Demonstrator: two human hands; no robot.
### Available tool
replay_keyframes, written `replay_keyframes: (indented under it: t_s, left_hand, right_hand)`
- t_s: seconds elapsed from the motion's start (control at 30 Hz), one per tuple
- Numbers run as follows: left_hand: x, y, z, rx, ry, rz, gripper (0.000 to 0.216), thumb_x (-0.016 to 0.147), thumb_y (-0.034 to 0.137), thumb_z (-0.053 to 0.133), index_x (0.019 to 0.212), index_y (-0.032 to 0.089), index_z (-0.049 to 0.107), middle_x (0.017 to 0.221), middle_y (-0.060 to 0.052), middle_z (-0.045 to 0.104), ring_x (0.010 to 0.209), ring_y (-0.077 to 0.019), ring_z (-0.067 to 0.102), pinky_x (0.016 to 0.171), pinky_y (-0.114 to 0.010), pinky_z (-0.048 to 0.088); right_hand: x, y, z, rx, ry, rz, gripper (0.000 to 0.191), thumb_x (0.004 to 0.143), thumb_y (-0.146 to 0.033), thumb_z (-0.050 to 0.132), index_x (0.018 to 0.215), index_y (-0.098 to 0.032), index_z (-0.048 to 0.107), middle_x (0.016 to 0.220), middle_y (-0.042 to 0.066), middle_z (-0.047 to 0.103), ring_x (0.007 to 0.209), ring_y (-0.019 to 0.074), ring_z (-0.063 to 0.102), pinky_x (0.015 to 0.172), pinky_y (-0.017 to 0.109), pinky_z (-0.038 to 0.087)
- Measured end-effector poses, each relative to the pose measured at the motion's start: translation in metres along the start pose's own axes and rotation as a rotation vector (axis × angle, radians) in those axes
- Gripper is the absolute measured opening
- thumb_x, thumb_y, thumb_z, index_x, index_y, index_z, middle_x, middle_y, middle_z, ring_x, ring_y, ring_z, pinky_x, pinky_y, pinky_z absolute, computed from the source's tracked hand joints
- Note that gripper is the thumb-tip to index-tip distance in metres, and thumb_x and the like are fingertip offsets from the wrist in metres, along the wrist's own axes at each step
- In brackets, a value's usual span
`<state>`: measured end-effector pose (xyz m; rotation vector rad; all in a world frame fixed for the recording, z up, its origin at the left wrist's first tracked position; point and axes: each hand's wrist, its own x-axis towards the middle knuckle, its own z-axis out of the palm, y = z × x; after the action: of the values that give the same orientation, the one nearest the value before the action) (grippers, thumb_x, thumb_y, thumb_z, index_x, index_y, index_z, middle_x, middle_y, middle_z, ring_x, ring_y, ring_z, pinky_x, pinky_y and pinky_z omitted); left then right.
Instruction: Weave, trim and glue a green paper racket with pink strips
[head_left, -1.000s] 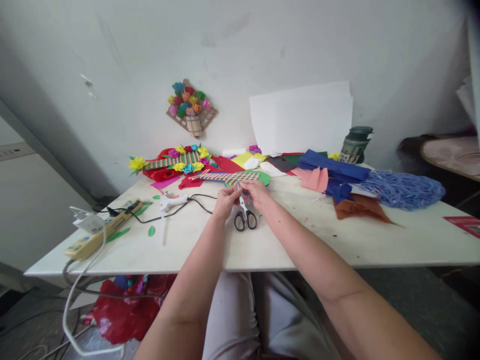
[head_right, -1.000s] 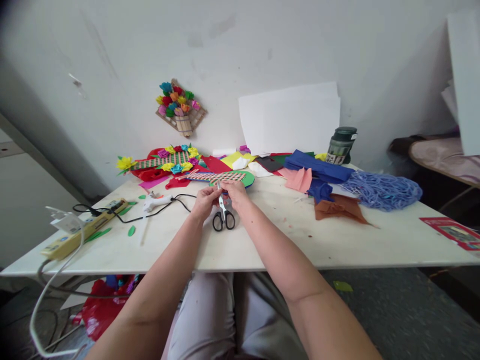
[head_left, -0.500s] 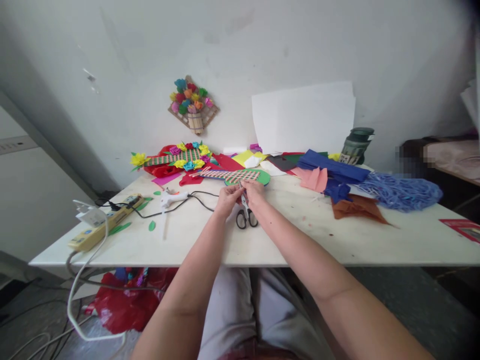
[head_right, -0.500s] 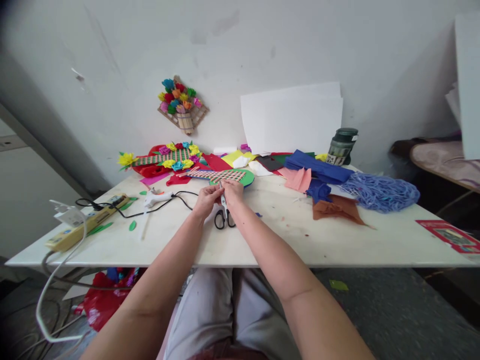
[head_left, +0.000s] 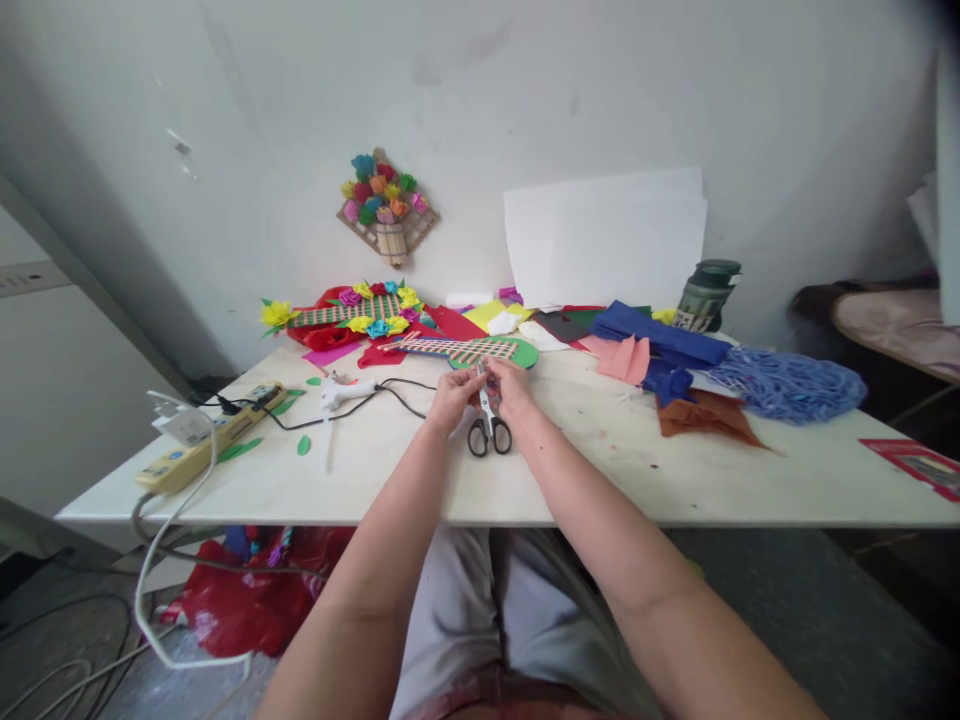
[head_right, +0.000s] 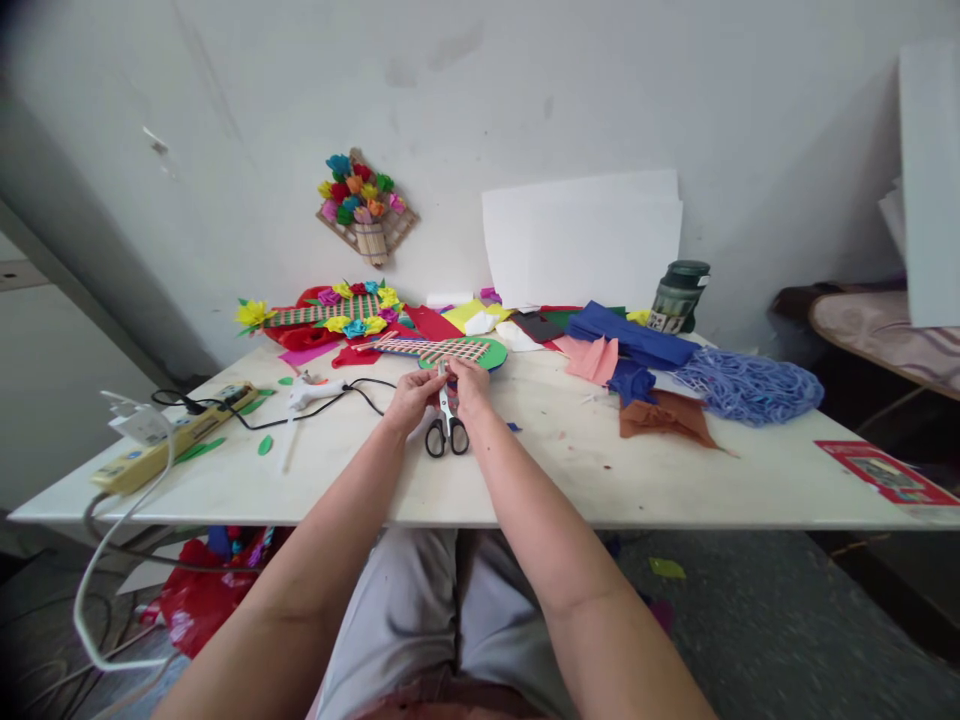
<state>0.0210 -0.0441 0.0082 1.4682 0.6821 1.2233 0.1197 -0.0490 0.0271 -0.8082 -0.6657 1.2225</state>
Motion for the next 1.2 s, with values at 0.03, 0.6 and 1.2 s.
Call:
replay_keyframes:
  t_s: [0.03, 0.6, 1.2]
  left_hand:
    - [0.000, 0.000, 0.000, -0.008, -0.008, -0.006, 0.032, 0.067, 0.043, 0.064, 0.066, 0.011, 0.057, 0.055, -0.002, 0.060, 0.043, -0.0096, 0.053, 0.039, -0.020, 0.035]
    - [-0.002, 0.002, -0.001, 0.018, -0.062, -0.027, 0.031, 0.070, 0.041, 0.062, 0.073, 0.010, 0.059, 0.058, -0.003, 0.062, 0.046, -0.0110, 0.056, 0.040, -0.019, 0.036]
    - [-0.002, 0.002, -0.001, 0.023, -0.115, -0.100, 0.033, 0.068, 0.044, 0.062, 0.070, 0.012, 0.055, 0.057, -0.003, 0.062, 0.046, -0.0125, 0.057, 0.042, -0.021, 0.034]
  right_hand:
    - [-0.001, -0.001, -0.001, -0.019, -0.028, 0.012, 0.009, 0.062, -0.019, 0.057, 0.069, -0.014, 0.061, 0.052, -0.001, 0.058, 0.037, 0.0069, 0.041, 0.031, 0.019, 0.027]
    - [0.011, -0.005, -0.014, -0.338, -0.140, -0.126, 0.013, 0.063, -0.024, 0.058, 0.067, -0.013, 0.065, 0.052, 0.000, 0.062, 0.034, 0.0082, 0.044, 0.031, 0.021, 0.037]
    - [0.021, -0.011, -0.025, -0.616, -0.174, -0.249, 0.013, 0.064, -0.022, 0.051, 0.058, -0.015, 0.060, 0.043, -0.004, 0.052, 0.037, 0.0081, 0.043, 0.032, 0.018, 0.030]
